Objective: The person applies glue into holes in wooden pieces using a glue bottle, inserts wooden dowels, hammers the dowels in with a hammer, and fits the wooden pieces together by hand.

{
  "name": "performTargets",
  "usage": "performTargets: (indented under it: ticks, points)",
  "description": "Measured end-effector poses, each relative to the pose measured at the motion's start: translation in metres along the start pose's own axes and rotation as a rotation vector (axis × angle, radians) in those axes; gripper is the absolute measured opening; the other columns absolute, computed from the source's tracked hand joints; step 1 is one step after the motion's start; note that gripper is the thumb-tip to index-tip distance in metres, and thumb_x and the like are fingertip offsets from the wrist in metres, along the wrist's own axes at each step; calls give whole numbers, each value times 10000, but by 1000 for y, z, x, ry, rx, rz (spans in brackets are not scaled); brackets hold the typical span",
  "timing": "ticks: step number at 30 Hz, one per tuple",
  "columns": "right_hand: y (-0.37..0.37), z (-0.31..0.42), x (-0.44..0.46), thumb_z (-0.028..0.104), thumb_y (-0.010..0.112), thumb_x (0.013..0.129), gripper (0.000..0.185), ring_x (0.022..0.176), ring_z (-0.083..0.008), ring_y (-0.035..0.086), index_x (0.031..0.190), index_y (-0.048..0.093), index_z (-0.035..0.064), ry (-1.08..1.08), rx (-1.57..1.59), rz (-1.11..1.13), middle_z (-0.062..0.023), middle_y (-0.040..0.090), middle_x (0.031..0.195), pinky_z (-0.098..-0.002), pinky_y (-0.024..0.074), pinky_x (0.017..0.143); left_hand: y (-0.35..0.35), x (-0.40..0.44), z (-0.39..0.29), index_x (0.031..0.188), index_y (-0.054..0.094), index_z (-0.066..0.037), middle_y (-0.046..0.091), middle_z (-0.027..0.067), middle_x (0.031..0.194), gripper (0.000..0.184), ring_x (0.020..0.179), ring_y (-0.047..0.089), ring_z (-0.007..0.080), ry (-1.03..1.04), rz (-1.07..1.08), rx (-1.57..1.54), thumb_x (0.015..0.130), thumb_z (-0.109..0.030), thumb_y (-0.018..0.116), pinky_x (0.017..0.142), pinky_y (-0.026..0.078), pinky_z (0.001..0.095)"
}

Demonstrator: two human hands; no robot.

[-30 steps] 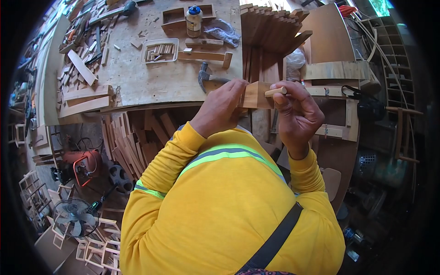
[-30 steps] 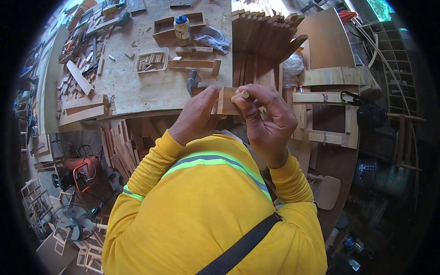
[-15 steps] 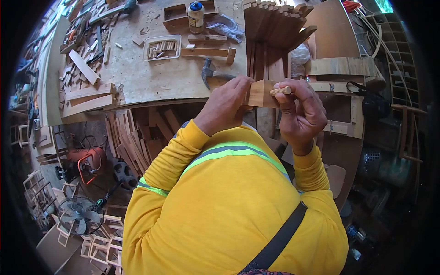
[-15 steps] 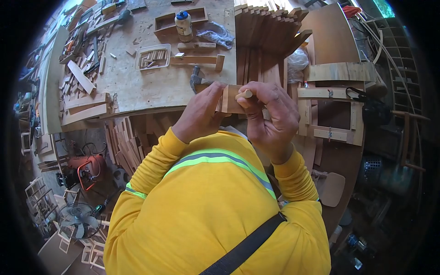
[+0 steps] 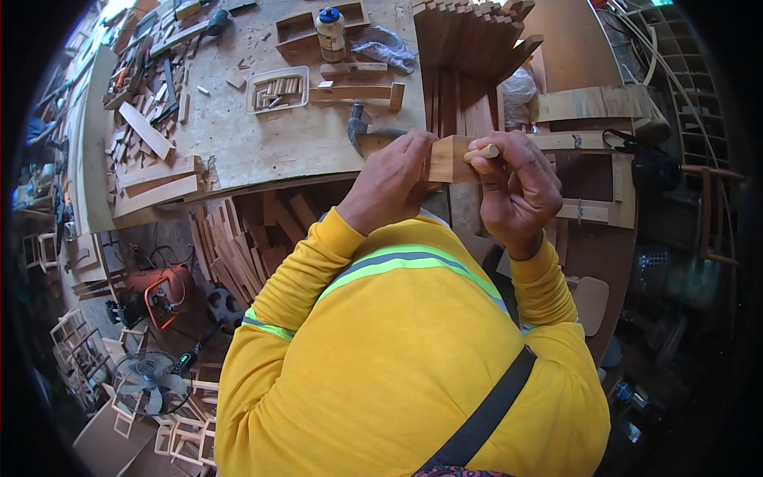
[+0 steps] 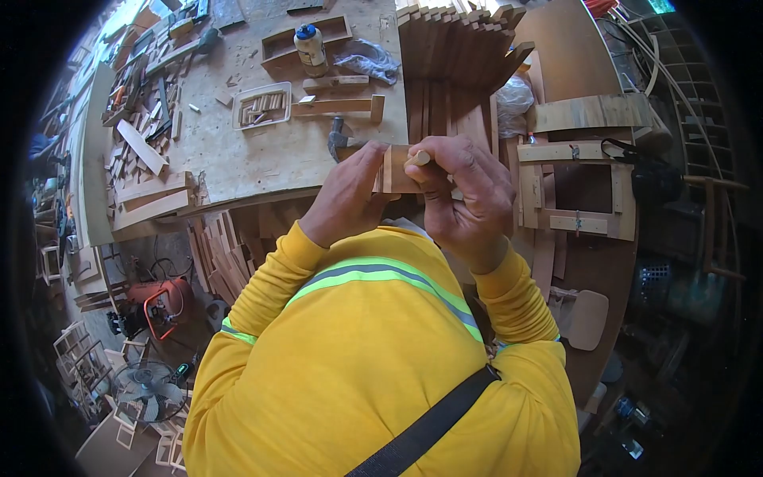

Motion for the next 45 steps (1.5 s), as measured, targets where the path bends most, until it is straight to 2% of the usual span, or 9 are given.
performTargets:
  ticks: [10,16,20,22,24,27,32,40,45]
  points:
    - [-4,-1,-3,103,714,1001,222,868,-117,661,1175,699,-34,60,77,14,-100,726,1016,-255,547,778,-1,3,-2,1268,465,-31,577,205,1143,642,1053,609,443,18,-24,4,702,22,764,853,532,463]
    - [-11,-94,-26,228,657,1040,302,871,-109,662,1255,696,20,442,251,-240,-95,733,1031,-245,549,778,1,1,1,1272,466,-17,578,208,1140,635,1061,610,443,-13,-4,31,714,6,767,865,532,467]
    - [88,-239,-84,191,728,889,493,1041,-299,672,1363,648,83,226,-350,377,-146,722,1118,-444,549,905,5,1,2,1256,490,0,598,205,1106,579,1031,621,447,13,-14,29,750,-9,770,862,534,478]
    - [129,-257,-113,288,746,849,400,1165,-410,620,1194,694,92,411,-437,719,-164,691,1211,-537,525,984,8,-1,8,1228,538,7,620,198,1084,511,1002,634,442,-17,34,17,777,-26,777,857,535,484]
    - [158,-275,-130,278,746,834,404,1150,-419,621,1190,668,103,433,-580,866,-158,672,1235,-534,538,963,10,-2,10,1205,567,0,630,194,1078,474,989,640,437,-5,57,4,784,-33,782,853,537,481]
    - [173,-285,-130,266,734,830,391,1147,-391,645,1176,656,103,472,-624,684,-181,692,1195,-529,543,941,14,-2,5,1159,625,-12,651,186,1066,400,962,650,427,-11,23,-2,798,-48,792,844,540,476]
    - [175,-287,-120,238,708,829,357,1099,-368,685,1150,656,92,579,-447,868,-200,713,1142,-507,551,927,5,1,-14,1117,672,-41,665,172,1083,349,964,655,410,26,-72,163,796,-58,809,835,541,462]
    - [133,-279,-116,305,687,791,407,1020,-382,696,1124,638,76,613,-158,673,-209,723,1013,-464,546,870,11,-7,3,1167,610,-19,662,184,1056,436,957,653,426,-49,-75,111,793,-79,825,812,537,471]
    - [86,-260,-127,163,595,838,259,667,-182,616,1071,622,53,800,221,389,-82,619,794,-329,499,606,12,-10,7,1232,517,9,642,226,1026,537,954,638,470,-120,-71,94,787,-65,808,795,528,494]
Point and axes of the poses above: each hand's wrist, its own x-axis towards the middle knuckle, its own y-axis out of the palm, z = x × y, the point moved 6 cm from there along x, towards the middle knuckle
